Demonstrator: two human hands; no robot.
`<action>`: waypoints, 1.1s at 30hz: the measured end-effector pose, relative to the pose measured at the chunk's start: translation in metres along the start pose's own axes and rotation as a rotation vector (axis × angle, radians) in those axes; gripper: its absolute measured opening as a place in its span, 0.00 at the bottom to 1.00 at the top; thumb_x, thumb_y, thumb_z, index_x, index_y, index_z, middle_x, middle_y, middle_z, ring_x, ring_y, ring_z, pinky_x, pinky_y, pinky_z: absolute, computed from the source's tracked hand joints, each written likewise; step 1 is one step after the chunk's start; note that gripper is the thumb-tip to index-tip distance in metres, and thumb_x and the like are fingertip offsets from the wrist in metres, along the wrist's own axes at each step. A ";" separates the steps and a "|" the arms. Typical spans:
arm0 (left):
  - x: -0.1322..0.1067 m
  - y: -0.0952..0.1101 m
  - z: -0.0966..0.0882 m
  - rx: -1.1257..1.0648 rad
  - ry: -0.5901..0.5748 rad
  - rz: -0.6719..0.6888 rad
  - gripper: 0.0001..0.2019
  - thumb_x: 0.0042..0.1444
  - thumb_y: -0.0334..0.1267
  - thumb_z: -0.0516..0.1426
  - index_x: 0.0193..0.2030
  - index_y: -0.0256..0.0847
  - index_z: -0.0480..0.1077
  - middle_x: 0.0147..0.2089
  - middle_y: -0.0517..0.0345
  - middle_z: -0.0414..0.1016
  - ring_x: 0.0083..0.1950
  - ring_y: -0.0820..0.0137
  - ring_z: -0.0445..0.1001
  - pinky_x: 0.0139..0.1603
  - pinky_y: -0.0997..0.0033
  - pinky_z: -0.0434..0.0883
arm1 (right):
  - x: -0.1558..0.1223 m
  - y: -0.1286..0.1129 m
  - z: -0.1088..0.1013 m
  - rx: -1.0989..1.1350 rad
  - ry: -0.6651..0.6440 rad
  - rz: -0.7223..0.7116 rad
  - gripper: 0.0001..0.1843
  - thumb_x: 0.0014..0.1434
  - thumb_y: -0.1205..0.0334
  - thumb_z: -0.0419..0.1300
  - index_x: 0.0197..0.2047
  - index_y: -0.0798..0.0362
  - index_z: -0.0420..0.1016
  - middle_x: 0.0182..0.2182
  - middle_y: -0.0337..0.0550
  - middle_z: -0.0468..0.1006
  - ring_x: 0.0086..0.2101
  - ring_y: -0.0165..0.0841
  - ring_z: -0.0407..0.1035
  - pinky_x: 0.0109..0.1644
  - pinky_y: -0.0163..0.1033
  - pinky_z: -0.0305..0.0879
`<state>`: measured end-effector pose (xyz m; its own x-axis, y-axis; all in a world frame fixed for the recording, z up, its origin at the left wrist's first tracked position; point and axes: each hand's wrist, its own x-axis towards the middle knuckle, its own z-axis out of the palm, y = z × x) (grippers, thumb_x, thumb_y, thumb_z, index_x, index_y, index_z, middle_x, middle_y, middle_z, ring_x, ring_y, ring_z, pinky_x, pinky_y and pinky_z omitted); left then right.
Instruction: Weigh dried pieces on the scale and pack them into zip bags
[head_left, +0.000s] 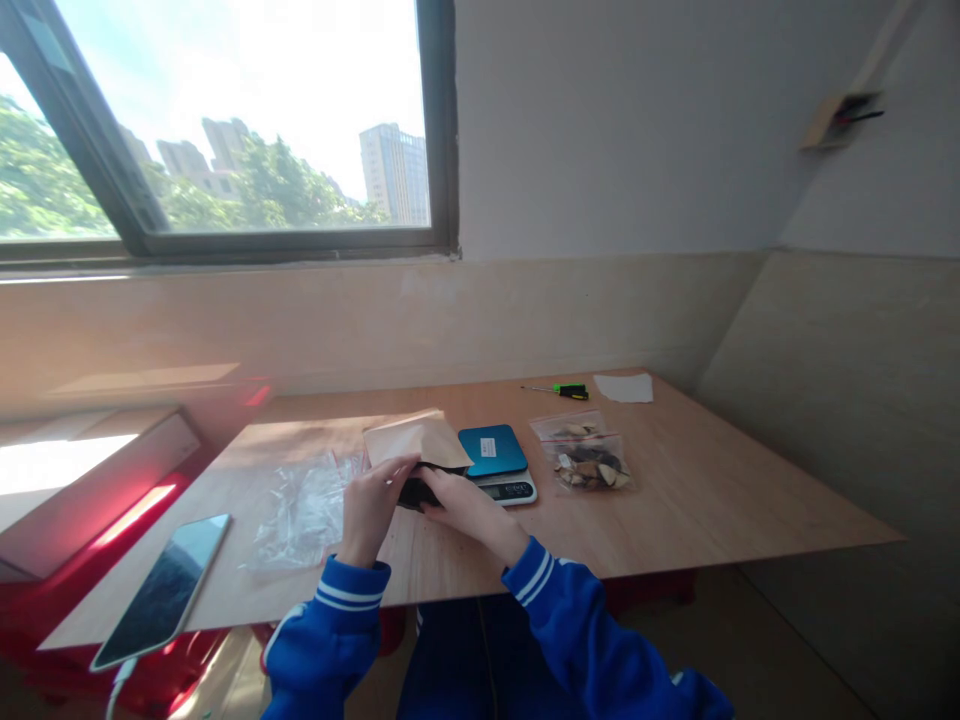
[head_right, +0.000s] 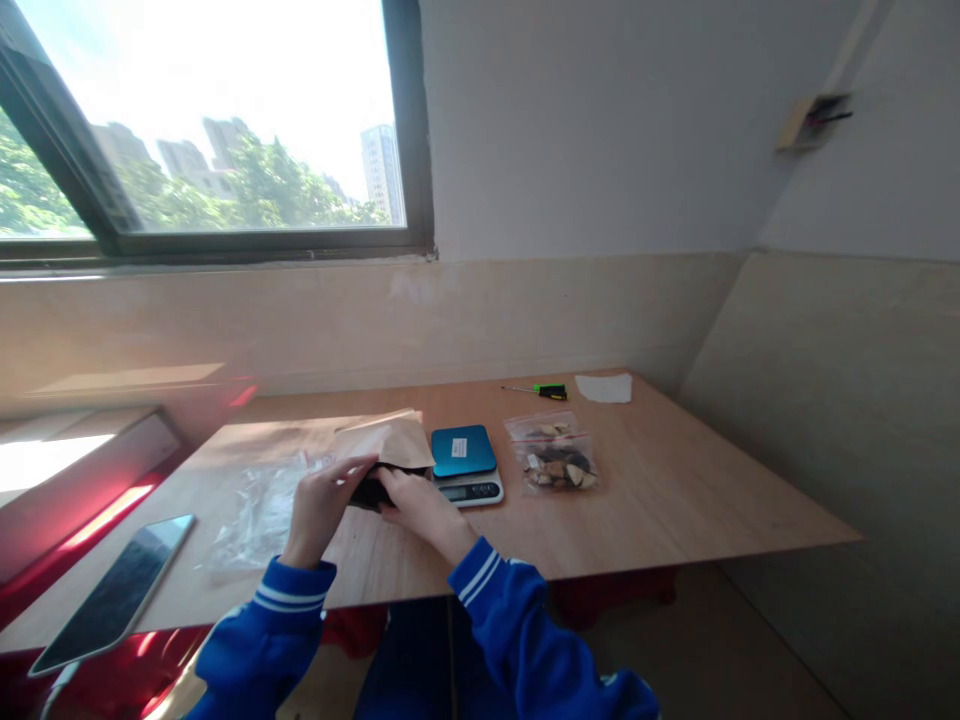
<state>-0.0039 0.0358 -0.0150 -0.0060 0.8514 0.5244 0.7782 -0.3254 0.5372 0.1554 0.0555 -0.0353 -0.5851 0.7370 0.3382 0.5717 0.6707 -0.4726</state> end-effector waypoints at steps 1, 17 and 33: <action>0.000 0.000 0.000 -0.001 -0.008 0.001 0.10 0.58 0.37 0.55 0.41 0.49 0.78 0.41 0.63 0.82 0.36 0.70 0.80 0.36 0.75 0.72 | -0.001 0.001 -0.001 0.041 -0.002 -0.001 0.22 0.58 0.71 0.56 0.56 0.58 0.65 0.50 0.54 0.76 0.47 0.44 0.73 0.50 0.46 0.71; 0.009 0.008 -0.003 -0.002 -0.051 0.017 0.10 0.57 0.38 0.55 0.40 0.47 0.79 0.36 0.62 0.82 0.30 0.70 0.78 0.32 0.75 0.71 | -0.021 0.012 -0.014 0.523 0.110 0.001 0.26 0.54 0.74 0.57 0.56 0.51 0.67 0.47 0.44 0.78 0.47 0.35 0.73 0.52 0.41 0.70; 0.011 0.005 -0.006 0.020 -0.033 -0.001 0.11 0.57 0.40 0.55 0.40 0.49 0.79 0.37 0.63 0.82 0.32 0.70 0.78 0.34 0.75 0.71 | -0.048 0.012 -0.021 0.466 0.638 0.064 0.13 0.58 0.63 0.58 0.46 0.51 0.76 0.43 0.45 0.80 0.37 0.33 0.75 0.44 0.40 0.73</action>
<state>-0.0039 0.0408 -0.0023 0.0134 0.8649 0.5018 0.7904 -0.3165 0.5244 0.2029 0.0296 -0.0398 -0.0360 0.7728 0.6336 0.2109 0.6256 -0.7511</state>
